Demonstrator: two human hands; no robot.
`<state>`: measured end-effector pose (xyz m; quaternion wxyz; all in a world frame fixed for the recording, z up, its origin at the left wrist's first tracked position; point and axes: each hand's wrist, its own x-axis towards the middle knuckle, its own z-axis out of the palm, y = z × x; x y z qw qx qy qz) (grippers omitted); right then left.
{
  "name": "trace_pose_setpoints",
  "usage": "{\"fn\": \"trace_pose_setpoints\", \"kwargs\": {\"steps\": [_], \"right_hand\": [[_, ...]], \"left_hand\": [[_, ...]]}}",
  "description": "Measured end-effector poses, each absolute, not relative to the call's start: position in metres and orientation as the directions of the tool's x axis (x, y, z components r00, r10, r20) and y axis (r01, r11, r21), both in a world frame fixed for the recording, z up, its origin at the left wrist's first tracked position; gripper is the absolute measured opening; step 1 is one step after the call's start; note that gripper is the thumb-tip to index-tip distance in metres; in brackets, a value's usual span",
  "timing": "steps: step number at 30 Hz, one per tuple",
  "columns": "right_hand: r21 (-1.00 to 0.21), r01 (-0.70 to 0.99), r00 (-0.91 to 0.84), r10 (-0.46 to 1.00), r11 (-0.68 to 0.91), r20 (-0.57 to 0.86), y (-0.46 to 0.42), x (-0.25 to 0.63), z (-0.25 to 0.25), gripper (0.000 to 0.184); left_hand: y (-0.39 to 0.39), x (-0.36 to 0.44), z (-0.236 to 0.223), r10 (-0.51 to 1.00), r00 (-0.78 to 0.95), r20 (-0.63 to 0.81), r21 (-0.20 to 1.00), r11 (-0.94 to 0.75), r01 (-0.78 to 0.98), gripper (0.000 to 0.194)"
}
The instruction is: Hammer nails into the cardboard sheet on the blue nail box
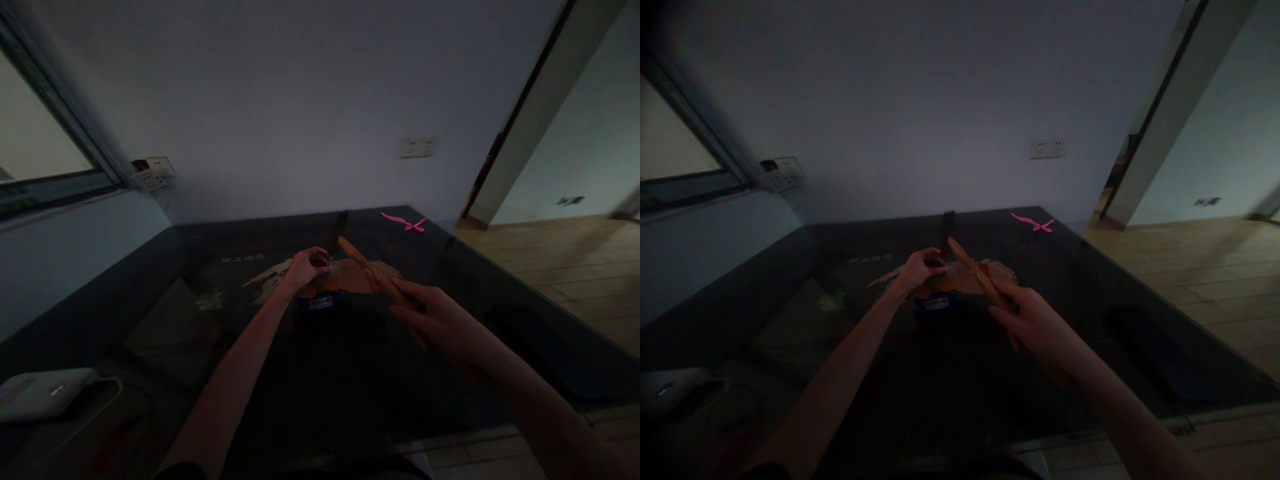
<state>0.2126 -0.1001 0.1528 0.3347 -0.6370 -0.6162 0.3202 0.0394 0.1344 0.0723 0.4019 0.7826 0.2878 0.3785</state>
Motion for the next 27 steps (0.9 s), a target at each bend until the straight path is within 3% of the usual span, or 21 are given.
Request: {"fn": "trace_pose_setpoints", "kwargs": {"steps": [4,10,17,24,27], "right_hand": [[-0.864,0.503,0.051,0.999,-0.012,0.016,-0.107,0.218,0.150,0.049],[-0.900,0.436,0.052,0.999,-0.016,0.007,-0.104,0.216,0.141,0.053],[-0.888,0.456,-0.081,0.996,0.056,0.021,-0.088,0.195,0.147,0.049],[-0.898,0.433,-0.142,0.990,0.083,0.023,-0.074,0.183,0.142,0.037],[-0.911,0.404,-0.112,0.993,0.087,0.045,-0.076,0.186,0.135,0.038]], "left_hand": [[0.137,0.016,0.097,0.702,0.553,0.449,0.812,-0.579,0.077,0.050],[0.133,-0.031,0.101,0.831,0.326,0.451,0.863,-0.499,0.078,0.027],[0.122,-0.016,0.065,0.836,0.416,0.358,0.856,-0.472,0.212,0.034],[0.119,-0.008,0.066,0.850,0.395,0.348,0.801,-0.488,0.346,0.022],[0.119,-0.009,0.064,0.834,0.407,0.374,0.800,-0.512,0.313,0.032]]}}
